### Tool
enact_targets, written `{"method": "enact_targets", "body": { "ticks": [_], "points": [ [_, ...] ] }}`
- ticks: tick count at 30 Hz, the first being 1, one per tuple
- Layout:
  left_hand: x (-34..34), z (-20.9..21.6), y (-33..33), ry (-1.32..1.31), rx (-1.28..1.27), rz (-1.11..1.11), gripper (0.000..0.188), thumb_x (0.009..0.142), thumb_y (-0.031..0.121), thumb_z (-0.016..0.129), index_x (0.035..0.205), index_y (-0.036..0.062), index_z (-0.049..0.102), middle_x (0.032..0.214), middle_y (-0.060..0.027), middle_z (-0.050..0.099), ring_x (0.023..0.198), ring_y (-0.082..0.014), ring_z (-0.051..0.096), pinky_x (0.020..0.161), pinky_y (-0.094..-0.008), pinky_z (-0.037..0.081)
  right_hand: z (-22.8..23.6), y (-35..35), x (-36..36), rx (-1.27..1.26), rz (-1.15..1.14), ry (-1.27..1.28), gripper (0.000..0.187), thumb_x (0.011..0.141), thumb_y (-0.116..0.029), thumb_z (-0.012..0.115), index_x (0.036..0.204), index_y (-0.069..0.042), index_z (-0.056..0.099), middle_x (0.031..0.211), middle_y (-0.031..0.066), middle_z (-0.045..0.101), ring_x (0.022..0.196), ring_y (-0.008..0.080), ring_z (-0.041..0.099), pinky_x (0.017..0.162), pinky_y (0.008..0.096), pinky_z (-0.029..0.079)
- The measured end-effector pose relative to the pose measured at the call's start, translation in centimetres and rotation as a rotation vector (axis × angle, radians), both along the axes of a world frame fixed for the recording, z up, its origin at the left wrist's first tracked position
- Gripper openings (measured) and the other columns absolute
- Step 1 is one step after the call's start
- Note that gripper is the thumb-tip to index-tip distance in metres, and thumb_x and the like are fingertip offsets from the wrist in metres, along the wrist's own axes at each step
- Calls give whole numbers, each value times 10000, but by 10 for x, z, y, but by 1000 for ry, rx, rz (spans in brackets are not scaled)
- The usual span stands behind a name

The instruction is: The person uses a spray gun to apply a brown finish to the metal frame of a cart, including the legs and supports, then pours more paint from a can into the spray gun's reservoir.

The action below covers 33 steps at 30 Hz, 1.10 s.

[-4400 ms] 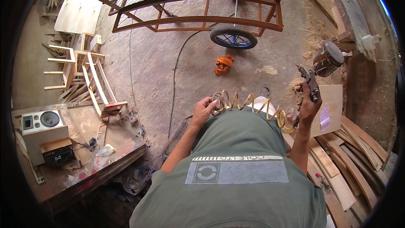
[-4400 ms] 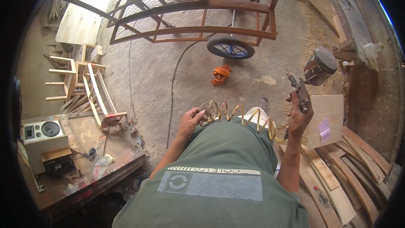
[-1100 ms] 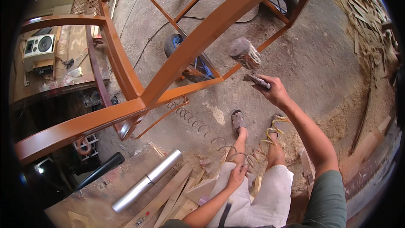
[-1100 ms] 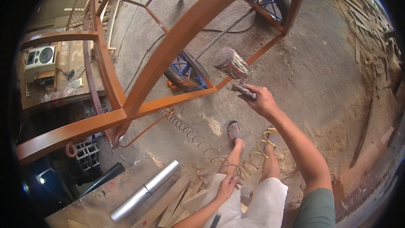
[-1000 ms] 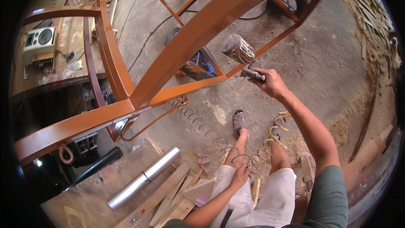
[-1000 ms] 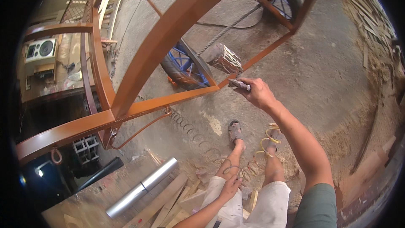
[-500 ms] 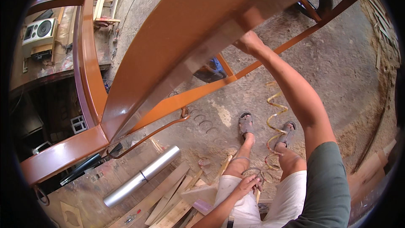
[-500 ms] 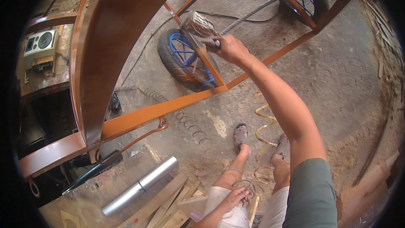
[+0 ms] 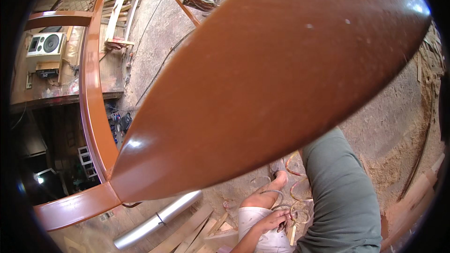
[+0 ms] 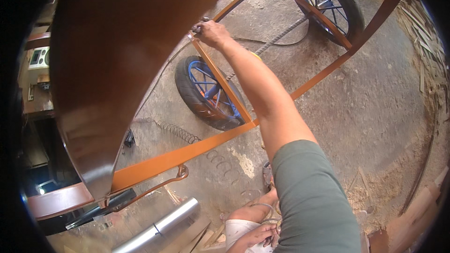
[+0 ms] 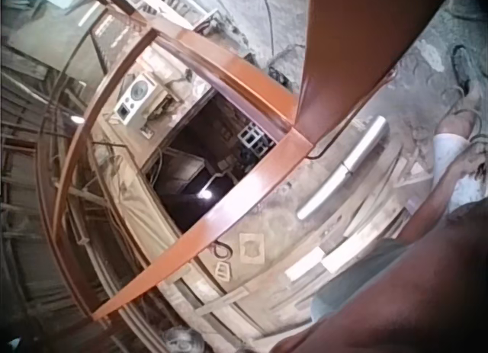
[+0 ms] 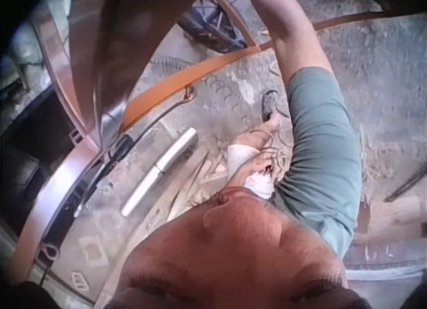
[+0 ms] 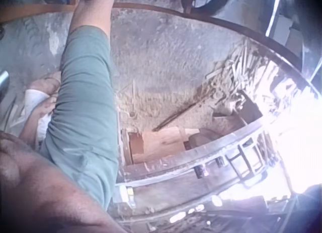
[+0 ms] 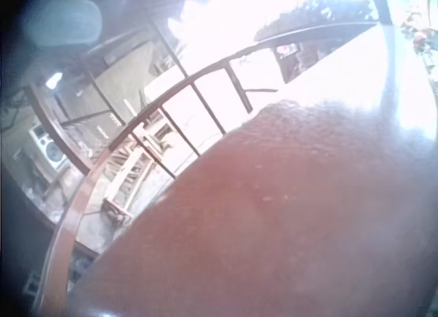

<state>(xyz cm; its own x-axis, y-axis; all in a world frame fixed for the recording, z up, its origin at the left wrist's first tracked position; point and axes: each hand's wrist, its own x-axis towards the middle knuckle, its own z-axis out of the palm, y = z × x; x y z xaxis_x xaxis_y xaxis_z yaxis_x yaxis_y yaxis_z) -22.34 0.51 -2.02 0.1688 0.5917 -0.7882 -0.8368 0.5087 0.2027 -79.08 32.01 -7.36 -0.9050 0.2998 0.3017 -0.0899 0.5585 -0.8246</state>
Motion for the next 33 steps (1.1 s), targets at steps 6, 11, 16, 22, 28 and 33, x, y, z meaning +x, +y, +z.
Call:
{"method": "enact_targets", "body": {
  "ticks": [6,11,16,22,28,33],
  "points": [
    [14,-2,0,-46,-65,0,214,1097,223,405,1110,56,538,736,-86,681,482,-100,553,448,-226,438,-14,-14,17,0,112,8,347,879,-393,723,1156,-184,735,1072,177,732,1040,369,691,888,483,557],
    [40,3,10,-91,-43,-13,196,1099,228,416,1136,95,555,746,-78,689,509,-88,551,480,-217,434,13,-27,101,-61,219,-119,346,915,-386,692,1214,-217,730,1022,176,736,991,373,696,857,479,555],
    [66,11,20,-71,-46,-84,196,1089,229,423,1084,112,580,727,-33,695,455,-67,550,430,-209,417,7,-2,181,-121,217,-131,347,947,-429,657,1236,-249,723,951,187,729,915,390,696,798,487,552],
    [82,12,15,-137,-20,-84,253,1086,306,499,1137,104,644,785,19,650,530,-53,566,485,-201,438,48,8,263,-64,377,-439,325,938,-341,680,1188,-140,730,945,186,728,918,380,694,810,478,544],
    [94,6,6,-147,49,-36,268,1087,337,502,1140,109,632,811,31,654,529,-53,577,486,-195,441,61,20,307,-81,405,-639,335,920,-286,715,1211,-122,724,994,189,740,924,352,712,814,452,548],
    [76,9,9,-114,53,-65,250,1093,317,484,1149,113,615,787,16,658,527,-57,580,485,-195,438,39,22,268,-111,258,-470,348,904,-309,743,1207,-140,733,1019,178,744,931,358,713,813,447,551]
  ]
}}
